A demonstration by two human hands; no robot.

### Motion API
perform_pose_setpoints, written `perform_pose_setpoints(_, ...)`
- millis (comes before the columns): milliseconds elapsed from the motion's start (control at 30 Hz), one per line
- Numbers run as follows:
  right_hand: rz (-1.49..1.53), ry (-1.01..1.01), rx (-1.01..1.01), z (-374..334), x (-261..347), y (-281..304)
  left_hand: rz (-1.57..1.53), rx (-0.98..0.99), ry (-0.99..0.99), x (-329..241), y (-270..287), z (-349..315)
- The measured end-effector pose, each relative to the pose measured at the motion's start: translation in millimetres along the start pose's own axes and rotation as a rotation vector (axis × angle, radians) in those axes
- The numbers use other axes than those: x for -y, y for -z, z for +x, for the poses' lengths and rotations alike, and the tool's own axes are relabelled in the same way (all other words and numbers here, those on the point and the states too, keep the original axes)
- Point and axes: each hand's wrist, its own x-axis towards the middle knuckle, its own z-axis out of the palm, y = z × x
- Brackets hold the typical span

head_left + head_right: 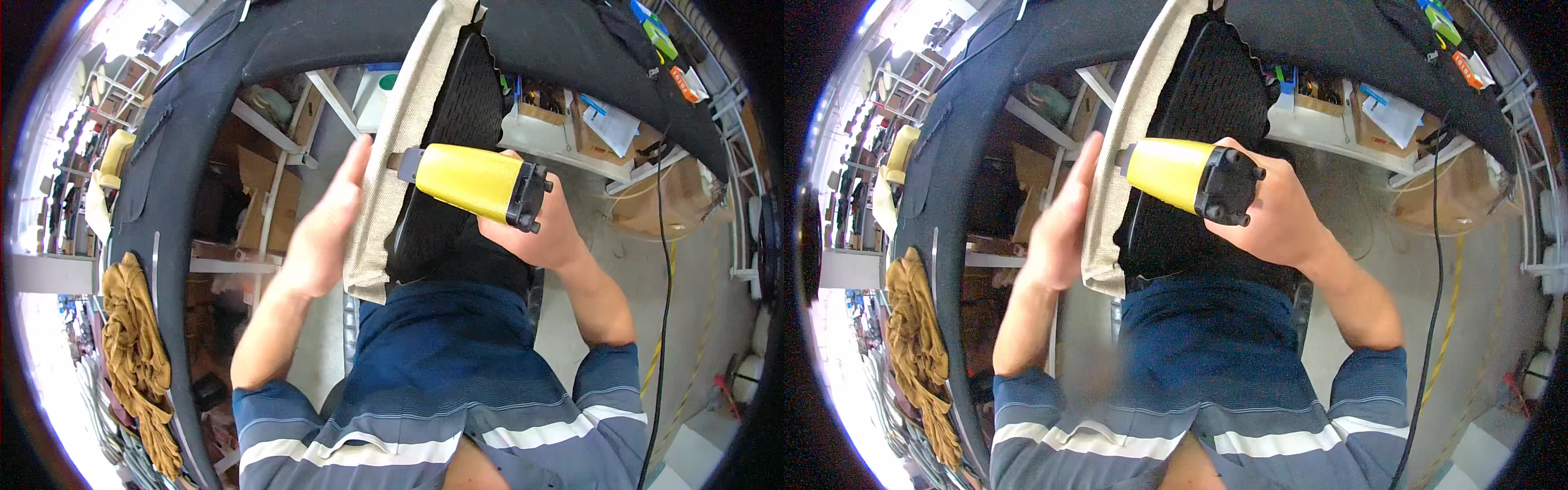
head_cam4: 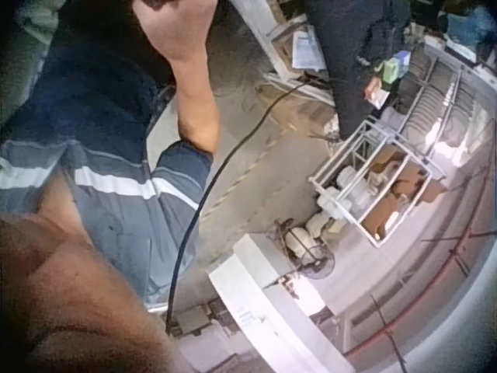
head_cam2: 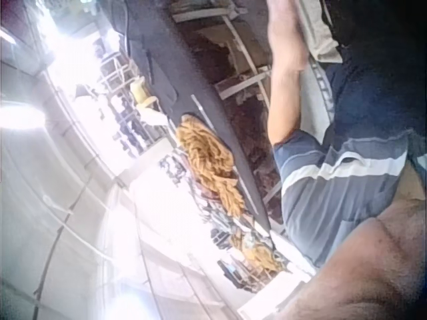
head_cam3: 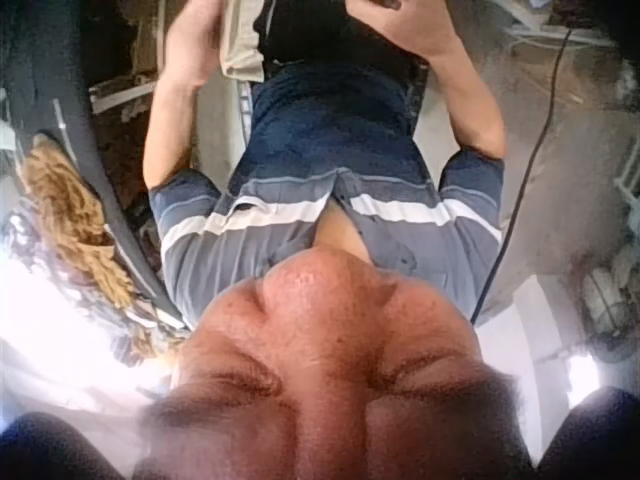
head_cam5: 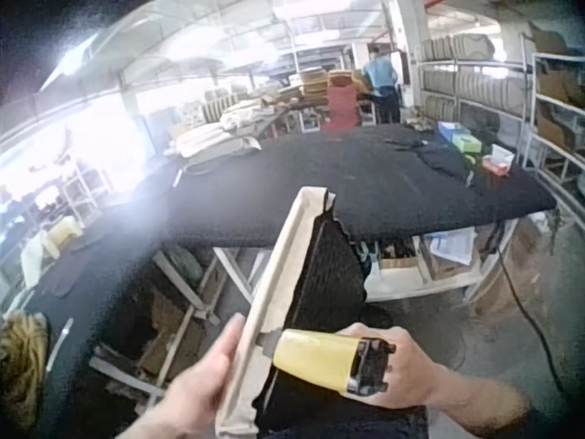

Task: Upholstering a chair seat by wrapping fabric over a cushion and securing it with a pneumatic stapler.

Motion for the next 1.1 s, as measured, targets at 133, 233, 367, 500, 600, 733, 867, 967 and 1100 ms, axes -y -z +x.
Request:
perform_pose_setpoints(133, -0.097, 0.033, 0.011, -7.0, 0.1, -2.3, 0.582, -0.04, -0.153, 1.9, -5.6, -12.0)
perform_pose_setpoints(233, -0.012, -0.072, 0.01, -7.8, 5.0, -0.5, 0.843, -0.032, -0.194, -9.2, -17.9, -12.9)
perform_pose_setpoints(367, -0.001, -0.121, 0.025, -11.6, 9.7, -1.8, 0.957, -0.07, -0.186, -11.3, -19.6, -14.2)
perform_pose_setpoints(500, 0.016, -0.064, 0.014, -10.3, 17.0, -0.4, 0.96, -0.063, -0.207, -10.9, -20.0, -13.9)
perform_pose_setpoints(600, 0.049, -0.074, 0.024, -9.6, 15.5, -1.4, 0.941, -0.072, -0.193, -8.3, -19.2, -13.0)
perform_pose_setpoints(733, 0.052, -0.053, 0.047, -7.0, 15.9, -1.8, 0.945, -0.074, -0.204, -9.0, -21.2, -14.2)
perform_pose_setpoints(867, 0.048, -0.078, 0.047, -5.3, 22.1, -2.3, 0.946, -0.067, -0.219, -9.0, -21.9, -13.4)
perform_pose_setpoints(967, 0.063, -0.085, -0.02, -5.3, 25.7, -4.0, 0.954, -0.064, -0.232, -8.0, -19.6, -12.3)
perform_pose_setpoints(1100, 0.092, -0.101, 0.06, -6.3, 22.6, -7.7, 0.962, -0.06, -0.229, -8.0, -18.6, -12.3)
